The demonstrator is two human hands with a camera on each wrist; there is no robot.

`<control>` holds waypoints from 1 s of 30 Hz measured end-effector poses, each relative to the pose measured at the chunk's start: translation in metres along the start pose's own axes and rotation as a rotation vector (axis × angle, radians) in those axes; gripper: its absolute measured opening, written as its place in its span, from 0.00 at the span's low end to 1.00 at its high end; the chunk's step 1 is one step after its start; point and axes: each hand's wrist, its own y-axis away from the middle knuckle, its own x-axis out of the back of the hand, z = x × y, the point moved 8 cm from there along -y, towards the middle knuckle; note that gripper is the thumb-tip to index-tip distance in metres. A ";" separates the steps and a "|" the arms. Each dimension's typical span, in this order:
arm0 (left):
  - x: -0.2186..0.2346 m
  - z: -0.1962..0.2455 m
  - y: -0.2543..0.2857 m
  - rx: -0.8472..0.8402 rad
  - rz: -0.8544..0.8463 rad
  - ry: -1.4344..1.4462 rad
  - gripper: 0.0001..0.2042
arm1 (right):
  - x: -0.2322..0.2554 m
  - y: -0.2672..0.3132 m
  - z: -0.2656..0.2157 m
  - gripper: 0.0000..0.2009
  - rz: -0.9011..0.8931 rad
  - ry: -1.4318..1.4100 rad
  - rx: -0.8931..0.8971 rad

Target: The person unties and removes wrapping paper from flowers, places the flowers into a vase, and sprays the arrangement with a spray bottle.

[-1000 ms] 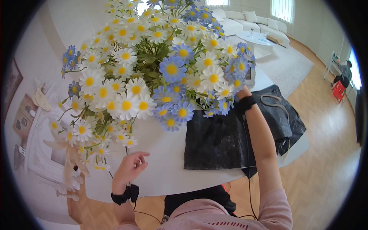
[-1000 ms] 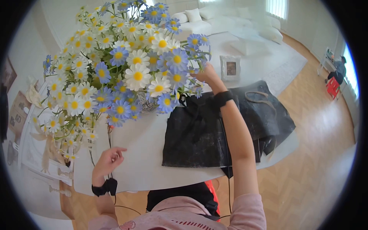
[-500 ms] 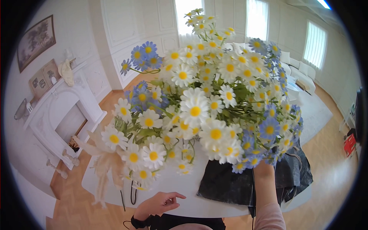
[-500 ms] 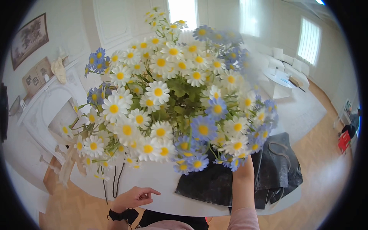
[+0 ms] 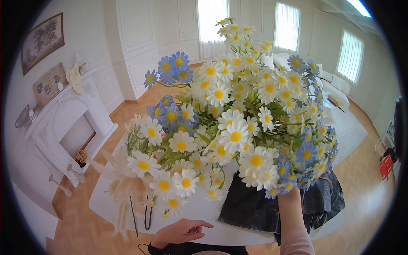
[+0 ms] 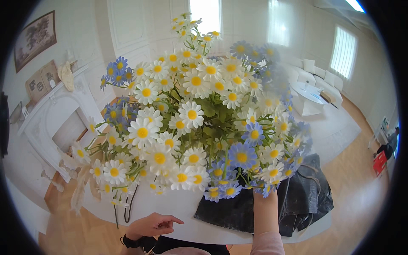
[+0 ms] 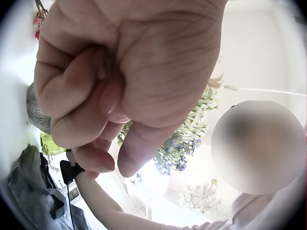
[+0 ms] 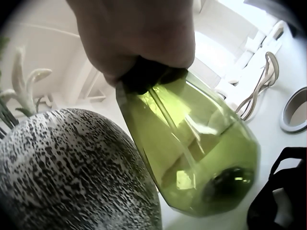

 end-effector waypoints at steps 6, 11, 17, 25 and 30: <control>-0.001 0.017 0.008 -0.009 0.003 -0.077 0.17 | 0.051 0.011 0.016 0.13 0.153 0.037 -0.096; -0.014 0.034 0.005 -0.121 -0.036 -0.195 0.16 | 0.051 -0.062 0.059 0.13 0.198 0.080 -0.122; -0.048 0.059 -0.008 -0.310 -0.133 -0.233 0.27 | 0.151 -0.052 0.135 0.13 0.215 0.146 -0.140; -0.105 0.103 -0.053 -0.745 0.153 -0.356 0.47 | 0.232 0.046 -0.100 0.18 0.452 -0.284 -0.555; -0.087 0.109 -0.038 -0.757 0.412 -0.310 0.46 | 0.194 0.061 -0.175 0.26 0.439 -0.425 -0.533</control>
